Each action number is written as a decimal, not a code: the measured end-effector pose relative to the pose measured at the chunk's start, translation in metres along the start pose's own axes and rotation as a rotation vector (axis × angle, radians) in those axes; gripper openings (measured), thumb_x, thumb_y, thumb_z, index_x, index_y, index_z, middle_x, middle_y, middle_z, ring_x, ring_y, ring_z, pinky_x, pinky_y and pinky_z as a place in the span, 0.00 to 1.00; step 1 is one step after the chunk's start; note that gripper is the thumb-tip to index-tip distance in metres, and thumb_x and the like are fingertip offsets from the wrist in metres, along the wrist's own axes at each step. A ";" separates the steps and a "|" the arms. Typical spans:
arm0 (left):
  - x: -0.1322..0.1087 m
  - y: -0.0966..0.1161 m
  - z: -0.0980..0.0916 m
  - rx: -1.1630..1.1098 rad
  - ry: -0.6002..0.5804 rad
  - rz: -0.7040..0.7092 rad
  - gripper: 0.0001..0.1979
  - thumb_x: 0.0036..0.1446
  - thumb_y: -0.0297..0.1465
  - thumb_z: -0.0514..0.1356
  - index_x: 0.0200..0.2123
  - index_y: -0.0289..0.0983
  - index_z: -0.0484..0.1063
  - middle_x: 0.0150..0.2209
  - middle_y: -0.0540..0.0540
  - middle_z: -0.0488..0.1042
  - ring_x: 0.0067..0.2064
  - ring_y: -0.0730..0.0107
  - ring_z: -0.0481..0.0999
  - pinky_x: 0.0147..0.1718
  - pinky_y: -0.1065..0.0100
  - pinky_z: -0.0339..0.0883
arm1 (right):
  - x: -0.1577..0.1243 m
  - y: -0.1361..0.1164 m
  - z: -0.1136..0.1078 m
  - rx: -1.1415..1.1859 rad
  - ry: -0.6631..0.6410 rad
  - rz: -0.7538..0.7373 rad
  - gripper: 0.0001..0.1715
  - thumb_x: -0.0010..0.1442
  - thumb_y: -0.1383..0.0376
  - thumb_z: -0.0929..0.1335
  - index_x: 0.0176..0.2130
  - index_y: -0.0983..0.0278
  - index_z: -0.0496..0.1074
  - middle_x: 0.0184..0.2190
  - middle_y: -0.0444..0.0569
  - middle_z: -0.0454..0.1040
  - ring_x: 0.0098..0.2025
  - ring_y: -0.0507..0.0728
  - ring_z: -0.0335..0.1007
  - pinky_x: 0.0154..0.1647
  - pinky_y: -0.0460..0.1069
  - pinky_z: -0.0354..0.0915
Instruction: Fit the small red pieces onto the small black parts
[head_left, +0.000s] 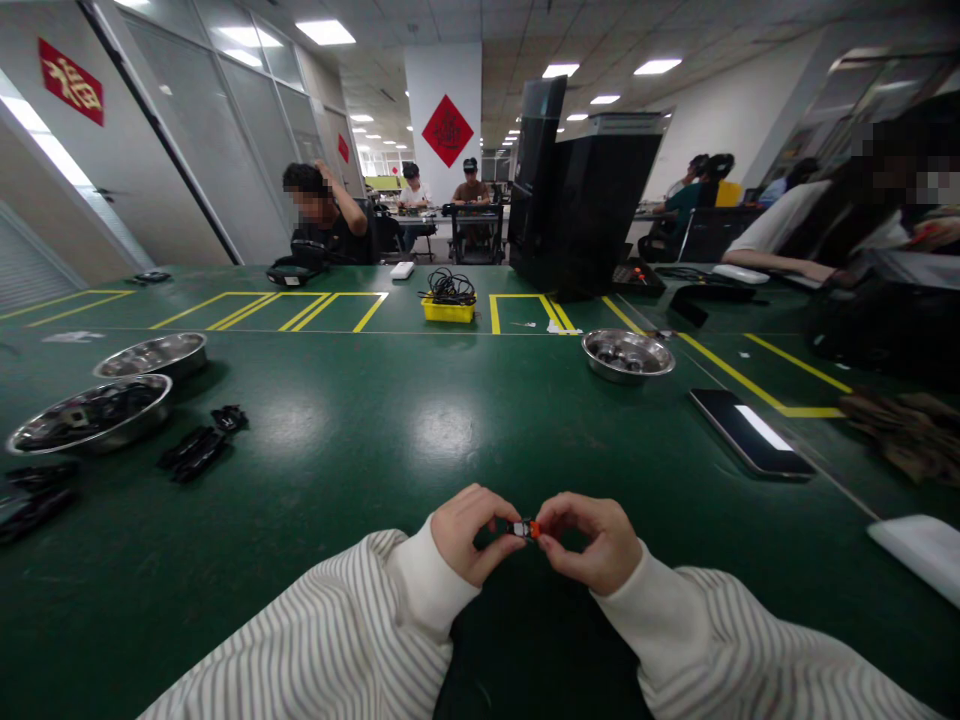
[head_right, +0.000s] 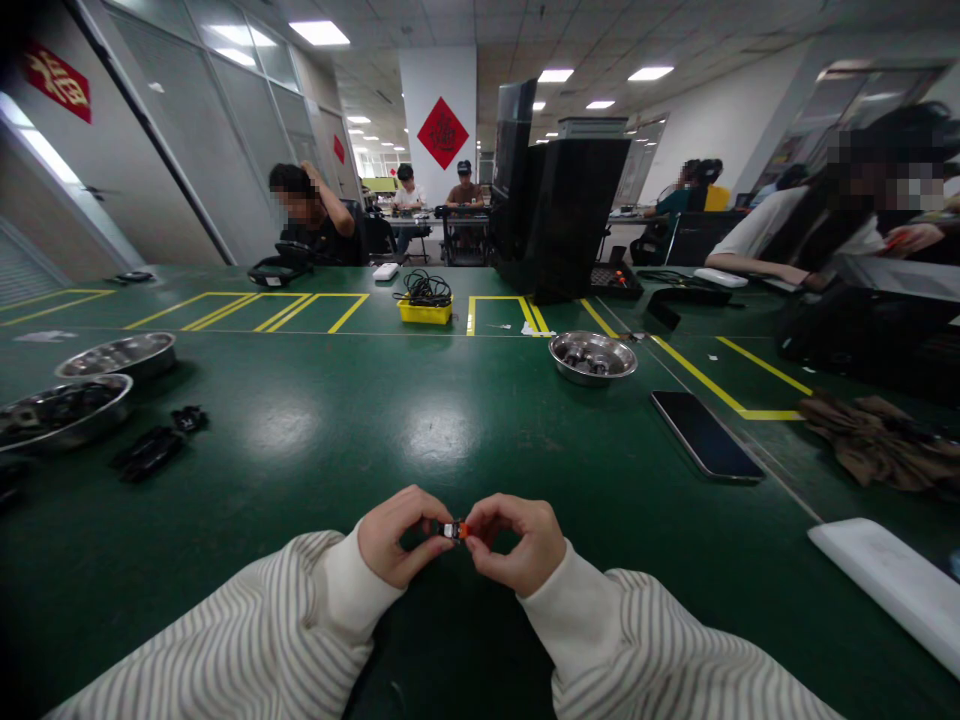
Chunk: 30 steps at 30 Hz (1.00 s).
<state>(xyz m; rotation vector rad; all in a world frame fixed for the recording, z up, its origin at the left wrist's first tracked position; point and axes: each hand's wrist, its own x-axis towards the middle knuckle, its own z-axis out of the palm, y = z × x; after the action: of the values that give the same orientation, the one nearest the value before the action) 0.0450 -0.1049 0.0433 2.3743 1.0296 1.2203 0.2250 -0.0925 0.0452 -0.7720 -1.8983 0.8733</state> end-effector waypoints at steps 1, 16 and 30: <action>0.000 0.000 0.000 -0.002 0.000 0.002 0.07 0.51 0.31 0.56 0.29 0.33 0.68 0.24 0.47 0.71 0.24 0.74 0.66 0.25 0.72 0.62 | 0.000 0.000 0.000 0.000 -0.002 -0.003 0.06 0.42 0.74 0.66 0.26 0.67 0.69 0.21 0.47 0.72 0.19 0.50 0.68 0.21 0.43 0.68; -0.001 0.000 0.001 -0.007 0.026 0.020 0.05 0.51 0.30 0.56 0.28 0.33 0.68 0.24 0.47 0.70 0.24 0.75 0.65 0.24 0.73 0.62 | -0.003 0.007 -0.001 0.201 -0.031 0.008 0.04 0.49 0.69 0.68 0.29 0.67 0.73 0.22 0.50 0.75 0.21 0.52 0.72 0.21 0.44 0.70; 0.000 -0.005 0.002 0.055 0.075 0.158 0.09 0.50 0.28 0.57 0.36 0.31 0.68 0.27 0.44 0.72 0.26 0.73 0.69 0.26 0.73 0.66 | 0.001 0.010 -0.002 0.077 -0.011 0.045 0.03 0.46 0.71 0.68 0.26 0.66 0.73 0.23 0.50 0.75 0.24 0.53 0.72 0.23 0.45 0.69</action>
<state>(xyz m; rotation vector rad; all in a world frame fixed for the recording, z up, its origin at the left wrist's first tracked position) 0.0442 -0.1013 0.0388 2.5110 0.9228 1.3616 0.2283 -0.0860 0.0386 -0.7670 -1.8523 0.9740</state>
